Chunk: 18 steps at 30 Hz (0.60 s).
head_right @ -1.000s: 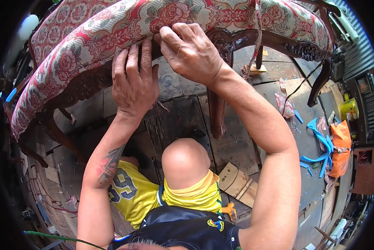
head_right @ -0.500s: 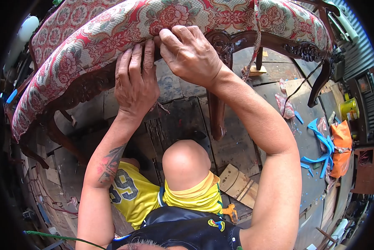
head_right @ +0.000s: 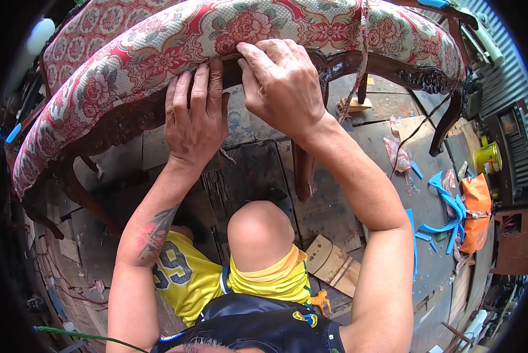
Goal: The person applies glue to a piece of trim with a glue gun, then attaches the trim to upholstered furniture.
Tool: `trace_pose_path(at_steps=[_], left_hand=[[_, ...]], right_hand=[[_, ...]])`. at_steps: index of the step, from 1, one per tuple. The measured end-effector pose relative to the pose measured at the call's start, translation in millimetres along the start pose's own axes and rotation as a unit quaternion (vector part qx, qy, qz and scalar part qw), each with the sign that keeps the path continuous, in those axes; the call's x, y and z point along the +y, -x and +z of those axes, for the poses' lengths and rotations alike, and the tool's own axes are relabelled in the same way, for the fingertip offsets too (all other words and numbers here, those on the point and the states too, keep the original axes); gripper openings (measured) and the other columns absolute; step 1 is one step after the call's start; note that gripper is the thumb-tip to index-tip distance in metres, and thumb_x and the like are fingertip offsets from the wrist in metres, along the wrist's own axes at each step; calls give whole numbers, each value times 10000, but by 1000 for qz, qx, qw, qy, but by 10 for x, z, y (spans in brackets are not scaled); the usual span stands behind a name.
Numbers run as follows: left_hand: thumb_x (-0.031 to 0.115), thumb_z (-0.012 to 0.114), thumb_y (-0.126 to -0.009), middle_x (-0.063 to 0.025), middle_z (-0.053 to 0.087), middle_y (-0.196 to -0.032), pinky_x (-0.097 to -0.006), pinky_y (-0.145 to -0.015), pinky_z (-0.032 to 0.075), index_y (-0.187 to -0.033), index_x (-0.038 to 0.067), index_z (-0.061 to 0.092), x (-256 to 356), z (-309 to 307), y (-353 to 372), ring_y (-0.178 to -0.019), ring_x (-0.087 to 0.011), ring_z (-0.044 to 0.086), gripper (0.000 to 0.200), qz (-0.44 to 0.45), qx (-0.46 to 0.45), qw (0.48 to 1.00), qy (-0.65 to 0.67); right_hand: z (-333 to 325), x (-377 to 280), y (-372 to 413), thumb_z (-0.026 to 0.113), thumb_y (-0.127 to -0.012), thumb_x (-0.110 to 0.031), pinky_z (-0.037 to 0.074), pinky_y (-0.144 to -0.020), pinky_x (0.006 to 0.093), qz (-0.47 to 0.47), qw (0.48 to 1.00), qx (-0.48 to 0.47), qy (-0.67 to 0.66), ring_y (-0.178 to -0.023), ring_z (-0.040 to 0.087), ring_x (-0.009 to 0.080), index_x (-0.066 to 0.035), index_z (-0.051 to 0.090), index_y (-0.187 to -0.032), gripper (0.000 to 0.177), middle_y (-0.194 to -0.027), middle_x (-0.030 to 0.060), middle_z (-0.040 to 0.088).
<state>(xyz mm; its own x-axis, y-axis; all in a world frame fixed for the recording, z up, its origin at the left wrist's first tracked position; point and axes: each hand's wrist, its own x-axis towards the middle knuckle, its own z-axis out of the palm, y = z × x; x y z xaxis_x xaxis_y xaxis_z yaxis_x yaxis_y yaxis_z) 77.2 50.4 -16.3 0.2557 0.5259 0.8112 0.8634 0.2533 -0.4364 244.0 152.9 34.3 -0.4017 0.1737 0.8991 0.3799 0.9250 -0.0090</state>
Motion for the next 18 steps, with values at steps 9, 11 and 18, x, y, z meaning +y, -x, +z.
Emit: trace_pose_path(at_steps=[9,11,18], left_hand=[[151,579,-1021,-78,592,-1433,-445,-1206,492,-1497,92,651,31,12,-23,-1350,-288,529,485,-19,19,999,37],[217,632,-1019,-73,595,-1433,-451,-1191,491,-1501,98,646,18,-3,-26,-1347,-283,537,497,-11,13,1000,24],[193,589,-1043,-72,597,-1437,-452,-1206,488,-1510,92,637,40,4,-25,-1347,-286,532,480,-18,13,999,30]], right_hand=[[45,-189,104,787,-791,33,589,-812,415,-4,999,16,-52,-895,688,314,-1,776,-1107,318,-984,123,689],[92,-195,164,756,-767,-14,574,-860,432,-39,999,-3,-25,-940,661,321,29,756,-1127,363,-1020,128,657],[38,-267,114,786,-826,43,604,-825,400,22,999,16,-47,-909,711,311,1,783,-1130,306,-993,128,718]])
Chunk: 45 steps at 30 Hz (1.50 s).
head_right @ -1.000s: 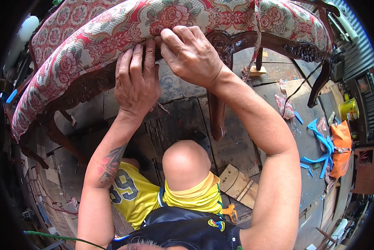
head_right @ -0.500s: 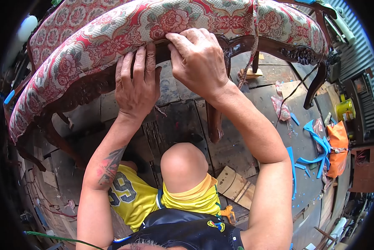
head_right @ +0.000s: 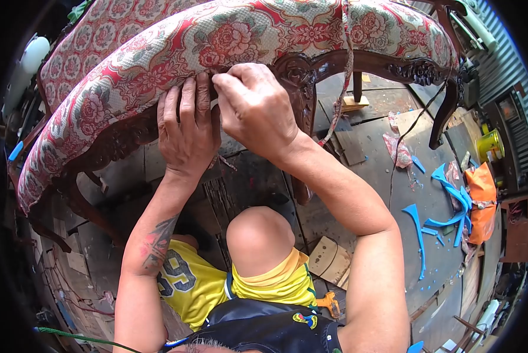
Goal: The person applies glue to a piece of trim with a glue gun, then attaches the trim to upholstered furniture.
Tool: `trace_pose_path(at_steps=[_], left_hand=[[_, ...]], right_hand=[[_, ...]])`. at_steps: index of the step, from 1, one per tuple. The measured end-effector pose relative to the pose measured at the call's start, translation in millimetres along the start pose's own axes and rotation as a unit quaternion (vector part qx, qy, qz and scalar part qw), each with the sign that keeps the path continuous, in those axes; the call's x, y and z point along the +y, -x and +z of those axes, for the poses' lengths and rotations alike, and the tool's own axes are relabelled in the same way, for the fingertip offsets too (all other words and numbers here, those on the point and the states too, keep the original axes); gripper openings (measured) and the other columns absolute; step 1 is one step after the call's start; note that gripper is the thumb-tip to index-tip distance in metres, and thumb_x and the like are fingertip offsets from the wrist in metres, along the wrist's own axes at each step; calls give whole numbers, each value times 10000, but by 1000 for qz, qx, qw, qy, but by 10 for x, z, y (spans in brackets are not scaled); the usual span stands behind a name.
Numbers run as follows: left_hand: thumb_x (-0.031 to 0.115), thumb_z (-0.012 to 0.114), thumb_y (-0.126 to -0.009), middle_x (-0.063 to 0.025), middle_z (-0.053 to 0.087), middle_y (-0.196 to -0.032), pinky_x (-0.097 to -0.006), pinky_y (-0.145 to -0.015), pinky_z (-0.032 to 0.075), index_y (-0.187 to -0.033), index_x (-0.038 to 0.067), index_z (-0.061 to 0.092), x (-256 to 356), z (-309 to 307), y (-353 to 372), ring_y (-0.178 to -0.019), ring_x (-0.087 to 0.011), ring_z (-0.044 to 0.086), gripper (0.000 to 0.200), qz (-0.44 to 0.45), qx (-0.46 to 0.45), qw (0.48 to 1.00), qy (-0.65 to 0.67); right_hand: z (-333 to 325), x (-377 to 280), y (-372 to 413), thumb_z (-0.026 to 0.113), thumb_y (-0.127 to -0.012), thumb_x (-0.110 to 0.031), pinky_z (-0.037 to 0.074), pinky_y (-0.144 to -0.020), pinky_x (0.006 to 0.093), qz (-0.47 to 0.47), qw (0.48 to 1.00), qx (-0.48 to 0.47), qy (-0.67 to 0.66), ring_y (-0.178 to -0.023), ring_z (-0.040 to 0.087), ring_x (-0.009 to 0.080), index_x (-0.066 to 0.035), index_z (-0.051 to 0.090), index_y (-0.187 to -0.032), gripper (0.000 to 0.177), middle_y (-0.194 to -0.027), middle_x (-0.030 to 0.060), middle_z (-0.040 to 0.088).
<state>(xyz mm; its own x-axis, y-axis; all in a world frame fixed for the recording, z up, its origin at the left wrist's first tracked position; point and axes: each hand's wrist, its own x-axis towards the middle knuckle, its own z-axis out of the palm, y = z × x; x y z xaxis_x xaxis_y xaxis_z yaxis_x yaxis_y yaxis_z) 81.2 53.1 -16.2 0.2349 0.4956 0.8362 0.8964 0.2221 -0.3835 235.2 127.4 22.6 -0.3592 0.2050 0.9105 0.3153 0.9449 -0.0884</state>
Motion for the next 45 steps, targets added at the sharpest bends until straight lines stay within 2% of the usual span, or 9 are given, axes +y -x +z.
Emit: trace_pose_path(at_steps=[2,6,14,16,21,23,25,30,45], left_hand=[[199,597,-1043,-73,601,-1429,-453,-1205,489,-1512,90,636,-2,-10,4,-1345,-287,533,483,-3,-2,1000,3],[198,625,-1032,-76,604,-1416,-456,-1201,494,-1500,86,648,1,-13,-8,-1340,-290,537,482,-4,1,1000,7],[175,637,-1014,-85,601,-1410,-456,-1202,494,-1486,78,661,-12,-27,-5,-1344,-298,534,482,-4,-5,1000,12],[309,736,-979,-71,581,-1431,-455,-1193,473,-1543,108,615,-29,-18,17,-1350,-280,521,611,10,-21,1000,-17],[238,682,-983,-80,588,-1421,-455,-1204,476,-1512,91,641,-20,-14,4,-1351,-290,527,550,8,-13,1000,-9],[159,618,-996,-90,597,-1416,-452,-1212,482,-1482,74,666,-11,-11,0,-1353,-299,533,496,3,-4,1000,-1],[150,618,-989,-87,601,-1418,-450,-1218,473,-1482,75,667,-3,-14,6,-1354,-297,535,501,-1,-4,1000,3],[151,619,-990,-83,606,-1417,-445,-1217,469,-1481,79,670,-28,-4,16,-1356,-294,539,499,9,-2,1000,-5],[202,661,-1009,-75,605,-1386,-450,-1199,495,-1463,78,680,-18,-1,-1,-1343,-287,536,471,0,8,1000,9]], right_hand=[[-13,-19,-78,773,-883,-28,612,-809,409,151,981,45,-115,-887,744,365,23,787,-1062,187,-983,187,768],[-94,-1,-168,803,-962,-114,584,-689,278,441,840,-22,-314,-759,713,88,33,810,-1058,175,-888,94,807],[-287,177,-380,800,-947,-71,630,-706,266,529,709,-64,-463,-792,732,118,63,781,-1104,208,-933,77,778],[-323,221,-424,797,-941,-62,648,-733,270,518,714,-117,-456,-811,743,122,66,780,-1099,204,-927,76,780],[-316,230,-459,790,-918,-39,653,-747,286,448,795,-158,-378,-821,762,139,18,804,-1109,200,-909,83,792],[-274,291,-420,772,-924,-21,649,-818,328,177,963,-135,-153,-939,782,163,-29,811,-1149,229,-1003,76,800],[-251,377,-403,774,-904,-13,640,-841,340,76,984,-120,-110,-943,780,191,-51,812,-1144,246,-1012,79,790],[-181,525,-317,813,-809,32,619,-933,405,-128,988,-82,-25,-1019,734,300,-97,796,-1164,378,-1109,100,738],[-154,558,-221,756,-796,-12,620,-889,407,-160,984,-75,27,-1030,700,312,-71,786,-1138,348,-1140,111,700]])
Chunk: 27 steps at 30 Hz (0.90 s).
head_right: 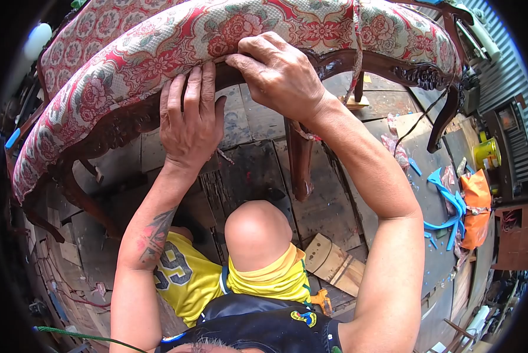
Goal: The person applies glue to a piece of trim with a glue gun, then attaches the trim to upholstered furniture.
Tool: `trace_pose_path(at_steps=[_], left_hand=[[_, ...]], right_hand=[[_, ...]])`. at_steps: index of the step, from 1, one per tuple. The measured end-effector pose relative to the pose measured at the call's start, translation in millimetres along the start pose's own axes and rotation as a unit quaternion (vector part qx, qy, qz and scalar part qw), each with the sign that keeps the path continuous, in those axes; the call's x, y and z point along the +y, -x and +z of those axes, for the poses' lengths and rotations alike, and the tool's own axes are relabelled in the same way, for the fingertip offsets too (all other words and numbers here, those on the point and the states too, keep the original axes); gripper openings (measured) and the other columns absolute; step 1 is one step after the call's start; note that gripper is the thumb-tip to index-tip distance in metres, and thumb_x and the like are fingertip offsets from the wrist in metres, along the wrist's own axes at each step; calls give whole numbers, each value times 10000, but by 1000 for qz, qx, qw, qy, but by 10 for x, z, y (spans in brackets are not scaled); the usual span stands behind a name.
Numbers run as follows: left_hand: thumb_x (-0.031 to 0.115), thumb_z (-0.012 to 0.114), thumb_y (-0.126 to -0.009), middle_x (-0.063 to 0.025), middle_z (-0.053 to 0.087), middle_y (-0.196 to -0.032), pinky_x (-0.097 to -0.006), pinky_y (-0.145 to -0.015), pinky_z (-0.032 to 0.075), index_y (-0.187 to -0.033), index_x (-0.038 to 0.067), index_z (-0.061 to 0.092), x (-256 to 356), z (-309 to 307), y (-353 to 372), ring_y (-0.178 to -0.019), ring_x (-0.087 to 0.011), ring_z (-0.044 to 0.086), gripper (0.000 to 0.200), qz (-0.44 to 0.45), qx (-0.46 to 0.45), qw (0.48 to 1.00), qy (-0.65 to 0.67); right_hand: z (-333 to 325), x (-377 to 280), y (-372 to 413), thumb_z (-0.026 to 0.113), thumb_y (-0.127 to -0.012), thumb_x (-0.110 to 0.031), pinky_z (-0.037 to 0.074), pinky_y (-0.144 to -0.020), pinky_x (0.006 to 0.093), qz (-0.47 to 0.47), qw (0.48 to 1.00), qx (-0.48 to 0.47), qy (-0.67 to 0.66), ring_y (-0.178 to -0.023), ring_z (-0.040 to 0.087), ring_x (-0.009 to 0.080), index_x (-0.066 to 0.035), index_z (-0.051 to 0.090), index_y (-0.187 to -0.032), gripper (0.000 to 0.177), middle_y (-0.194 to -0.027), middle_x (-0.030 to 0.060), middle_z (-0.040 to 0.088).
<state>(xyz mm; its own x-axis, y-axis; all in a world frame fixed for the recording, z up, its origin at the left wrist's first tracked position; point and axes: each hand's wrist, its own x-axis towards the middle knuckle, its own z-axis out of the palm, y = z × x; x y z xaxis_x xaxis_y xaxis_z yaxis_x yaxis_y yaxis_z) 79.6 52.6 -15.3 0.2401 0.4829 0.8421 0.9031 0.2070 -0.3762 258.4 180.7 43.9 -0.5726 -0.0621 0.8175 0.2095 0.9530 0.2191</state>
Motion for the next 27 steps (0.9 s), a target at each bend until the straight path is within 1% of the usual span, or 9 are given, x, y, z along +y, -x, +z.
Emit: trace_pose_path(at_steps=[2,4,11,16,17,19,23,25,27], left_hand=[[200,656,-1008,-75,603,-1388,-451,-1201,493,-1465,76,676,-3,3,7,-1346,-286,533,474,-1,0,1000,0],[359,797,-906,-63,583,-1419,-452,-1193,472,-1540,112,617,-15,10,26,-1337,-278,520,704,8,-21,999,-22],[334,792,-910,-59,582,-1410,-452,-1189,475,-1540,111,613,-38,16,31,-1338,-278,519,691,11,-16,1000,-10],[321,780,-926,-52,580,-1409,-454,-1194,470,-1537,190,630,-14,9,25,-1335,-274,520,643,6,-12,1000,-17],[321,780,-926,-52,580,-1409,-454,-1194,470,-1537,190,630,-6,11,19,-1335,-274,520,643,6,-11,1000,-17],[203,615,-1009,-47,585,-1398,-454,-1217,457,-1540,218,633,6,16,10,-1331,-267,524,531,-5,-4,1000,-7],[208,619,-1006,-53,582,-1402,-454,-1217,454,-1545,194,625,26,14,0,-1333,-269,521,539,-12,-7,1000,2],[223,627,-1013,-60,583,-1401,-456,-1214,454,-1541,174,626,44,4,-6,-1331,-273,522,530,-18,-10,1000,4],[234,632,-1018,-63,583,-1402,-455,-1216,451,-1538,164,627,59,22,-17,-1330,-275,521,525,-22,-4,1000,10]], right_hand=[[-2,-8,10,752,-799,-11,619,-890,407,-1,1000,1,0,-1026,701,312,-72,785,-1141,349,-1138,114,699],[-10,-23,31,767,-760,76,602,-971,446,21,999,-23,-15,-1089,702,332,-63,784,-1210,472,-1181,123,701],[-5,-40,47,737,-733,73,607,-976,443,2,999,-26,20,-1100,700,340,-30,774,-1210,489,-1198,132,690],[23,-78,66,724,-725,60,608,-990,451,-10,997,-27,73,-1103,696,349,-35,766,-1226,512,-1205,135,686],[25,-82,70,724,-725,60,608,-990,451,-10,997,-28,73,-1103,696,349,-35,766,-1226,512,-1205,135,686],[27,-96,77,725,-728,50,599,-998,466,-9,996,-32,87,-1111,692,346,-39,760,-1243,524,-1215,136,678],[31,-113,90,730,-735,38,590,-997,476,-12,993,-51,109,-1119,686,343,-35,750,-1264,535,-1220,137,662],[48,-93,94,715,-822,-145,574,-903,431,-43,988,-46,139,-1125,662,304,5,764,-1214,423,-1211,149,656],[59,-83,102,714,-824,-147,574,-899,431,-46,988,-46,140,-1119,662,304,8,763,-1211,420,-1207,148,655]])
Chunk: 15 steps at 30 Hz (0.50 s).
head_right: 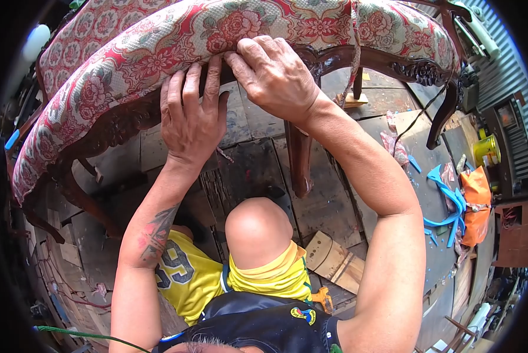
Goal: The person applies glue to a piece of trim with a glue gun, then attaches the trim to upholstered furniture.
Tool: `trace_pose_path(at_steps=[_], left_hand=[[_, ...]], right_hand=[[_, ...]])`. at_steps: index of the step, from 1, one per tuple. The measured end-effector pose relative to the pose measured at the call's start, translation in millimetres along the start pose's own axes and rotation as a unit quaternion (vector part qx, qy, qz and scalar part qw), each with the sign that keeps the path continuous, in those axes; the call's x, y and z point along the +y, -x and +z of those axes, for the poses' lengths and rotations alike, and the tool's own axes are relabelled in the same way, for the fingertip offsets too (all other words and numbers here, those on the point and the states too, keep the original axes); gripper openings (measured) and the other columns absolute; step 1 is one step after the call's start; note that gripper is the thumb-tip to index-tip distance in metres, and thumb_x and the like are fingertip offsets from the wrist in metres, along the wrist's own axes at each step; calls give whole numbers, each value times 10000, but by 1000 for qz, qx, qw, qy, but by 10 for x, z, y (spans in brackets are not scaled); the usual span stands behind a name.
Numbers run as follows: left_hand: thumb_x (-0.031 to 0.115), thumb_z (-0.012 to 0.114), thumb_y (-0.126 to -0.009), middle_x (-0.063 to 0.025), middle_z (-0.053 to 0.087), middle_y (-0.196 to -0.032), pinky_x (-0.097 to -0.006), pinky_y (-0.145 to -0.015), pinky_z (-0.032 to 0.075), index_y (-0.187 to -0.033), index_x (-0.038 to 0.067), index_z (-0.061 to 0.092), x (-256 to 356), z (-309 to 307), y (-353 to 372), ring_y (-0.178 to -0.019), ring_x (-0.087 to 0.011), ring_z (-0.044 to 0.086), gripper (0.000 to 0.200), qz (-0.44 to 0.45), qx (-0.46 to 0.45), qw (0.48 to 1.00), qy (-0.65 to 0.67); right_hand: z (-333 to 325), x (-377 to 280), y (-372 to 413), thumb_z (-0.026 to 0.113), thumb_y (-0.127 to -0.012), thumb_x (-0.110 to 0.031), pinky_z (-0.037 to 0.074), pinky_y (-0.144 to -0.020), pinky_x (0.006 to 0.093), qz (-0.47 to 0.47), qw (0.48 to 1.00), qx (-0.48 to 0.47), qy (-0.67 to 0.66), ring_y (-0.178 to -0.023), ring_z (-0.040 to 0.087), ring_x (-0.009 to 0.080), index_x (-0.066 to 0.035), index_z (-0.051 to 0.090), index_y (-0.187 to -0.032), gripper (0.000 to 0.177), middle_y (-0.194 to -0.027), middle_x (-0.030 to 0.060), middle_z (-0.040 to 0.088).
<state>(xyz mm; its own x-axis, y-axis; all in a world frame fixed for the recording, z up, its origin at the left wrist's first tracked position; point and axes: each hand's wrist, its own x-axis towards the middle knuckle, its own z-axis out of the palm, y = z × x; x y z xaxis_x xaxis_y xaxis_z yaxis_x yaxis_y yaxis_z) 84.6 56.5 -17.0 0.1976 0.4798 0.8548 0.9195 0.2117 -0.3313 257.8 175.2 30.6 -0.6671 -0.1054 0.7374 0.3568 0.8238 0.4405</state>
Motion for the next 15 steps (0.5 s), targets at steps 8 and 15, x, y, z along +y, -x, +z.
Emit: trace_pose_path(at_steps=[8,15], left_hand=[[315,783,-920,-64,557,-1459,-456,-1213,439,-1557,145,599,7,24,13,-1377,-275,488,685,7,-4,1000,7],[247,748,-953,-83,550,-1484,-465,-1229,431,-1540,63,597,7,59,26,-1393,-285,479,634,23,-23,999,35]], right_hand=[[0,4,-9,713,-824,-154,566,-864,420,-2,1000,8,0,-1092,663,300,11,761,-1203,417,-1194,148,654],[5,-12,-1,707,-825,-153,559,-856,422,0,1000,6,-1,-1082,658,298,9,757,-1210,421,-1181,144,652]])
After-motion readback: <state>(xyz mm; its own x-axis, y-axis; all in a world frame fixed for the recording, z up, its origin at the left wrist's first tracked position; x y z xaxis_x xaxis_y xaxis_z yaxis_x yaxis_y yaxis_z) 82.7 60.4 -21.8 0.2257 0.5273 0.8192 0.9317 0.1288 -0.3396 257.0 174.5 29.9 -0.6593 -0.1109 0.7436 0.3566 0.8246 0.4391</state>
